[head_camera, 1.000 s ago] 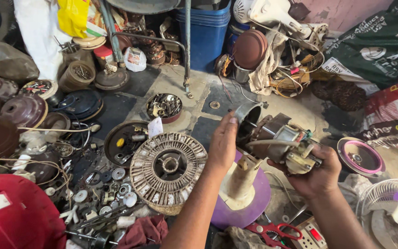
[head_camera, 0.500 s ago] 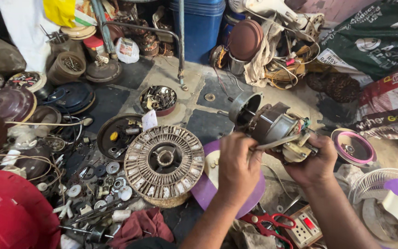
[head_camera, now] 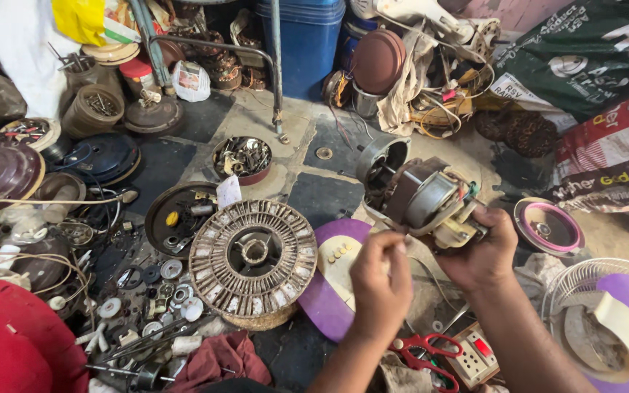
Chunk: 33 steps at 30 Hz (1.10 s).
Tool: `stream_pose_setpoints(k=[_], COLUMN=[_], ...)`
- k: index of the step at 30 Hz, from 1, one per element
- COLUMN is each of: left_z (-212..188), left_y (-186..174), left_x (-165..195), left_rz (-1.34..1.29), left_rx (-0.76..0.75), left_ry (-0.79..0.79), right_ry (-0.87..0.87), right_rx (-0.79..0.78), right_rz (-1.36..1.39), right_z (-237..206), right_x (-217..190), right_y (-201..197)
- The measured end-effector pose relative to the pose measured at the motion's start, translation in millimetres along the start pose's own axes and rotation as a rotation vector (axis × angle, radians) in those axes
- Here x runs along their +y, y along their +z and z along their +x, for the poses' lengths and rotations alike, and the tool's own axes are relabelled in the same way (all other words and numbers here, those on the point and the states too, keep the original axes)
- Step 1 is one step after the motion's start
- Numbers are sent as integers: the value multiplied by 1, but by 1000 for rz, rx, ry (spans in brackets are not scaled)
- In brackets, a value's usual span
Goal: The person sits on the floor of a cluttered repair workshop and services an electric fan motor. They apply oil from a plastic bottle onto the motor shaft and winding, fit the rotor back into the stator, press the housing parts together by hand, and use a screwdriver to tighten the motor assembly while turning it over.
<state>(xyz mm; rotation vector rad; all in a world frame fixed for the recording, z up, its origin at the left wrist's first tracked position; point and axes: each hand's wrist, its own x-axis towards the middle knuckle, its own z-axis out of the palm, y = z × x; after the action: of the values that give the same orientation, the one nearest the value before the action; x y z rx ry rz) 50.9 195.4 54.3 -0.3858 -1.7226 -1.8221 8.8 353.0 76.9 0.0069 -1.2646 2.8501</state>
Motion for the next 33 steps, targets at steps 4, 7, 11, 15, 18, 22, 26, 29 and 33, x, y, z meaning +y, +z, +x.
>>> stream_pose_setpoints(k=[4,7,11,15,18,22,26,29,33], left_z=[26,53,125,156,147,131,121,117,119], left_y=[-7,-20,-22,-12,-10,-9,-2,-4,-17], left_x=[-11,-7,-20,-50,-61,-50,-40,-48,-60], left_rz=[104,188,165,47,86,52,71,-68,-369], left_rx=[-21,12,-35,-288,-254,-223,-294,-252,-371], left_ry=[60,99,98,80,54,41,21,-11,-146], right_ry=[27,9,-5,-26,-53,-46,-99,-159,-89], right_rx=[-1,-17,-3,-37,-39,-83,-43,-69,-60], right_rz=[-13,-14,2,-31,-24,-8,10,51,-1], right_z=[-1,-1,-1,6,11,17,30,40,42], right_x=[-1,-1,-2,-1,-1,1,15,26,24], right_y=[8,9,9,12,11,-2,-18,-27,-29])
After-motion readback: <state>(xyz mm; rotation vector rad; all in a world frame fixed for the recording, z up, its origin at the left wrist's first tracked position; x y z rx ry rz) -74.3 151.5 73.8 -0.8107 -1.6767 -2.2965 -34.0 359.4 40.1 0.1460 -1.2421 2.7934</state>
